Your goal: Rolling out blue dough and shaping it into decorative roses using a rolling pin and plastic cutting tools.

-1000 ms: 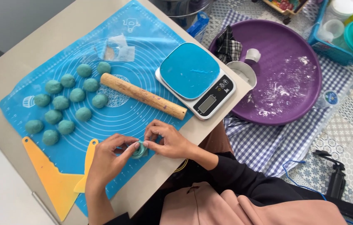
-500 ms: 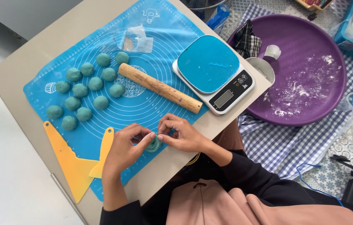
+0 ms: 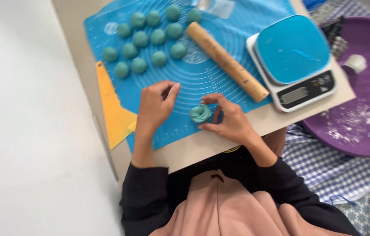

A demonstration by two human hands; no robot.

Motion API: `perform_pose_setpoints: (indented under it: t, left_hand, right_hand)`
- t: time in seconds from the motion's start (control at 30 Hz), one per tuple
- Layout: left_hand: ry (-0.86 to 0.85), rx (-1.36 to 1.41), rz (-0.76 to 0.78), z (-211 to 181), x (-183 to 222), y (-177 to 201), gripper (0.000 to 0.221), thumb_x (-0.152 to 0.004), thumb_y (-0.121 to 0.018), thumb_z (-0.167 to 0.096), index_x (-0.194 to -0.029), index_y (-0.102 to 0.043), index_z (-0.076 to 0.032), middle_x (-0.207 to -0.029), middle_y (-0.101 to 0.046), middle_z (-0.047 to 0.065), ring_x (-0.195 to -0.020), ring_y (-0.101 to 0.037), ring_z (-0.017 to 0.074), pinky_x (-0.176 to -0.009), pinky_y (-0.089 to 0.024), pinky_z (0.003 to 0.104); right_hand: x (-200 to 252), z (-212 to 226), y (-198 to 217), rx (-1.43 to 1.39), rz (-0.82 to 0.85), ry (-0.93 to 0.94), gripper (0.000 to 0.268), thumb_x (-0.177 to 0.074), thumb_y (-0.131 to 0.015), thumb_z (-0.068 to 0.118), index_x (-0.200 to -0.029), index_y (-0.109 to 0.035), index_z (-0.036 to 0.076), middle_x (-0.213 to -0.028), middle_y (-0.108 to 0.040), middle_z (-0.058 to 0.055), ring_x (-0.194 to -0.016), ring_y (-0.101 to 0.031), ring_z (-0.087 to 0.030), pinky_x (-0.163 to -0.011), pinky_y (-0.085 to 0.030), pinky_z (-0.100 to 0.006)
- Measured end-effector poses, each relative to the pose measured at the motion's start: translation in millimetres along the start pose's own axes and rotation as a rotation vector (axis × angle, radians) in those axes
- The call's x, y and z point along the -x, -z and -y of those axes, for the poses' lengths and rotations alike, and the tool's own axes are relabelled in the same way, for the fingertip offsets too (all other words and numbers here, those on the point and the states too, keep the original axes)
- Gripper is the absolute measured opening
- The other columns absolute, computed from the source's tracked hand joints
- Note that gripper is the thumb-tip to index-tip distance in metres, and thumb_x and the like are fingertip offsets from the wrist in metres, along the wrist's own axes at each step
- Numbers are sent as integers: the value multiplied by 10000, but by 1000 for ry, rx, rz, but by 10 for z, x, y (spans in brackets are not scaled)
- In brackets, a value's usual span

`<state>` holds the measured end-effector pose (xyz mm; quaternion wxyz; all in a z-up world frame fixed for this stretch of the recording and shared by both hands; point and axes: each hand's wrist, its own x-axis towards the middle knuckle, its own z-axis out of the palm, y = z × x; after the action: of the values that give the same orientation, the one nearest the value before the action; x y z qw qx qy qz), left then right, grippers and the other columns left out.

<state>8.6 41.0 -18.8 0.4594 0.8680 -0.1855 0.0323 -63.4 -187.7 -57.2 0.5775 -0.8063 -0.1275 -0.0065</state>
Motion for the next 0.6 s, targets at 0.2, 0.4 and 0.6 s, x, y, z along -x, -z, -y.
perform_pose_setpoints:
  t: [0.2, 0.4, 0.6]
  left_hand:
    - [77, -306, -73, 71, 35, 44, 210, -1004, -631, -271, -945, -751, -108, -742, -690, 94, -678, -700, 307, -611, -560, 438]
    - [190, -322, 29, 221, 283, 668, 153, -951, -717, -245, -992, -797, -121, -794, -722, 96, -716, -724, 332, -650, -570, 472]
    - [439, -435, 74, 379, 276, 671, 190, -884, -812, -218, -1020, -803, -86, -820, -718, 128, -749, -731, 310, -674, -581, 428]
  right_hand:
    - [0, 57, -176, 267, -40, 17, 707, -741, -919, 107, -1348, -560, 165, -1154, -756, -63, -537, -635, -199, -520, -532, -303]
    - [-11, 88, -136, 200, 9, 34, 748, -769, -868, 23, -1413, -510, 154, -1143, -757, -121, -538, -611, -223, -544, -508, -332]
    - [-83, 133, -15, -72, 77, -147, 892, -748, -849, -17, -1507, -433, 199, -1146, -754, -121, -901, -715, -217, -711, -585, -295]
